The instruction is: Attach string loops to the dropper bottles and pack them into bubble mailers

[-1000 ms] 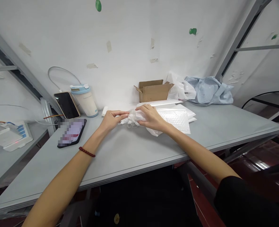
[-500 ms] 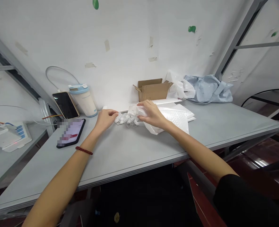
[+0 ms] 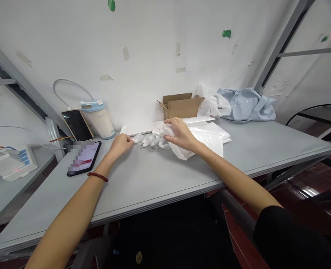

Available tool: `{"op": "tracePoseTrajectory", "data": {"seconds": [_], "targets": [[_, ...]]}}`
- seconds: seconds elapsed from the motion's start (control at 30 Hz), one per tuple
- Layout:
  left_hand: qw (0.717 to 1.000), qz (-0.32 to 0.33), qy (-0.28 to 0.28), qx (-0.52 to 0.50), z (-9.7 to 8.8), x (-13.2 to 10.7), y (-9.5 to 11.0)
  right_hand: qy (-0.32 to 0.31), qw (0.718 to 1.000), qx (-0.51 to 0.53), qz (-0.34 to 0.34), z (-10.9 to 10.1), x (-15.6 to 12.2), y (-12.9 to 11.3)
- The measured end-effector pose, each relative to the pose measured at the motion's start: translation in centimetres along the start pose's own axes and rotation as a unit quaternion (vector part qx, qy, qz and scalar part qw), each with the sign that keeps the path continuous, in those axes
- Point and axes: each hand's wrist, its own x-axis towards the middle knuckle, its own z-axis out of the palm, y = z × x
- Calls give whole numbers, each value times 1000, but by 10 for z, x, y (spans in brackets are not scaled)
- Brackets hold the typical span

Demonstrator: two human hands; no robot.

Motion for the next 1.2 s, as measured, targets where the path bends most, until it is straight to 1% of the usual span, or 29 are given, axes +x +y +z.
{"op": "tracePoseTrajectory", "data": {"seconds": [0.13, 0.2, 0.27, 0.33, 0.47, 0.57, 0.7, 0.8, 0.87, 0.93, 1.0, 1.1, 1.2], "targets": [[998, -18, 42, -41, -19, 2, 7, -10, 1000, 4, 3, 0, -1, 1], [992, -17, 66, -105, -26, -1, 15, -16, 1000, 2, 4, 0, -1, 0], [976, -7, 75, -205, -30, -5, 24, -23, 1000, 0, 4, 0, -2, 0], [968, 13, 54, -246, -31, -10, 32, -28, 1000, 1, 2, 0, -2, 0], [981, 80, -20, -173, -26, -19, 42, -46, 999, 16, -8, 1, -4, -3], [978, 104, -48, -176, -16, -23, 46, -60, 998, 21, -16, 3, -4, -4], [960, 80, -87, -255, 1, -24, 48, -63, 997, 31, -32, 5, -5, -4], [937, 53, -97, -333, 11, -24, 47, -58, 997, 36, -42, 5, -4, -4], [914, 30, -111, -390, 14, -24, 46, -59, 996, 49, -50, 4, -5, -4], [890, 2, -138, -435, 13, -24, 46, -64, 994, 68, -61, 3, -5, -4], [875, -22, -161, -456, 12, -24, 46, -70, 992, 79, -70, 3, -5, -4], [872, -44, -164, -458, 13, -22, 43, -70, 992, 81, -69, 2, -4, -5], [872, -61, -168, -456, 19, -20, 38, -70, 991, 95, -67, 2, -4, -5]]}}
